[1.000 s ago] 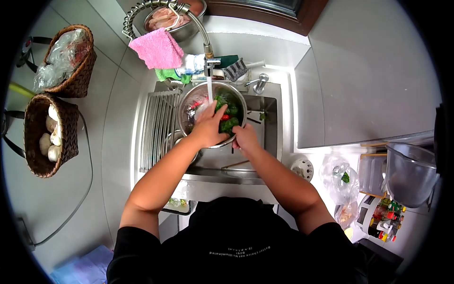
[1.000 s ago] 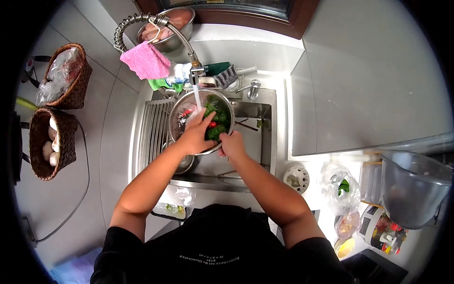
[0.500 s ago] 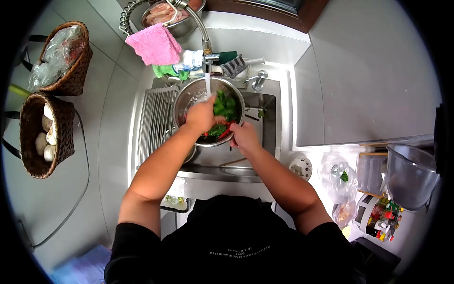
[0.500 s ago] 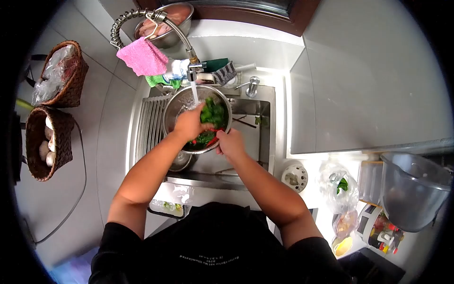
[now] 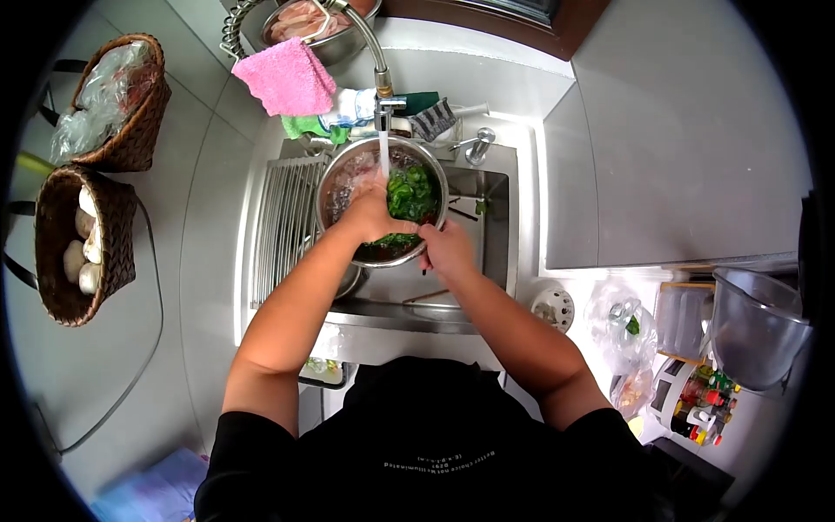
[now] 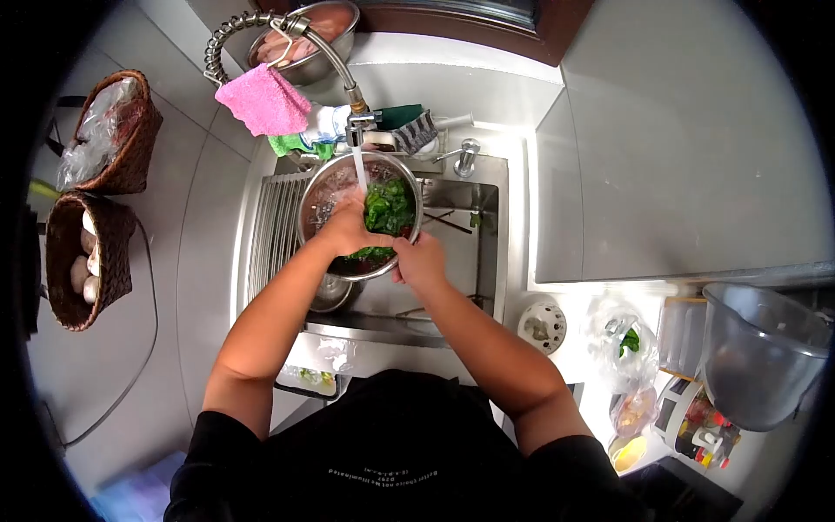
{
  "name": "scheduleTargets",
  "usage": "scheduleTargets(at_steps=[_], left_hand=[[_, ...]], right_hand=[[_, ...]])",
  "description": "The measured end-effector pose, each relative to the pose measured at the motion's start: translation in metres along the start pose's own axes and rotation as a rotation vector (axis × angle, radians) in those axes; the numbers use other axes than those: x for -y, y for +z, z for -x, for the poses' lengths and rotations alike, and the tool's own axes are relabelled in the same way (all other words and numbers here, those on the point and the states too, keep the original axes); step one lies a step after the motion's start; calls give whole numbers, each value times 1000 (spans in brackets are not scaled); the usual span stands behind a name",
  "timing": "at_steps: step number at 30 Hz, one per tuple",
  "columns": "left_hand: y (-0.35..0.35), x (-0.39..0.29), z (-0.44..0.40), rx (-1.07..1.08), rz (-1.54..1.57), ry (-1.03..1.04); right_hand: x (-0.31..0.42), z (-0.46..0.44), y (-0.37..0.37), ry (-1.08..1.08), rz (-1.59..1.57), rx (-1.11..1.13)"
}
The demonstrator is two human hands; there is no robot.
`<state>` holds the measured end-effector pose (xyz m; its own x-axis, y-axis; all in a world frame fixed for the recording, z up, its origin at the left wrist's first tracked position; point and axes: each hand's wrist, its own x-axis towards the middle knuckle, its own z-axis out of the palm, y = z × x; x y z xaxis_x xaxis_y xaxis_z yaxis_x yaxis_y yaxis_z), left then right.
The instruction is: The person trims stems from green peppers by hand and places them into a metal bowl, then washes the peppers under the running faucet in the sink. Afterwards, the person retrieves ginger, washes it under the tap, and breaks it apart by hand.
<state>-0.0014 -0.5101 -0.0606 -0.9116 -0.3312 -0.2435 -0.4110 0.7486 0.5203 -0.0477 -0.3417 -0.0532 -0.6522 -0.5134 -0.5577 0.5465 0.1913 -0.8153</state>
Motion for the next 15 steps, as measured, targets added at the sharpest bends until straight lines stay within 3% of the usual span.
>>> scheduleTargets(at_steps=[5,8,10,14,15], left_hand=[[9,4,-1,-108,-123,30],[-2,-8,-2,-116,-112,-129],[15,-10,11,-128,-208,60],[-5,-9,28,43,-5,160],[-8,-2,20,-34,161,110]], right_hand=[[-11,-4,-6,13,24,-25],[-17,-6,-10,-57,34,-11],[-18,-13,-14,-8,-19,-35],[-28,-20,-23,16,-64,-81],[-31,-19,-25,26,-72,-75]])
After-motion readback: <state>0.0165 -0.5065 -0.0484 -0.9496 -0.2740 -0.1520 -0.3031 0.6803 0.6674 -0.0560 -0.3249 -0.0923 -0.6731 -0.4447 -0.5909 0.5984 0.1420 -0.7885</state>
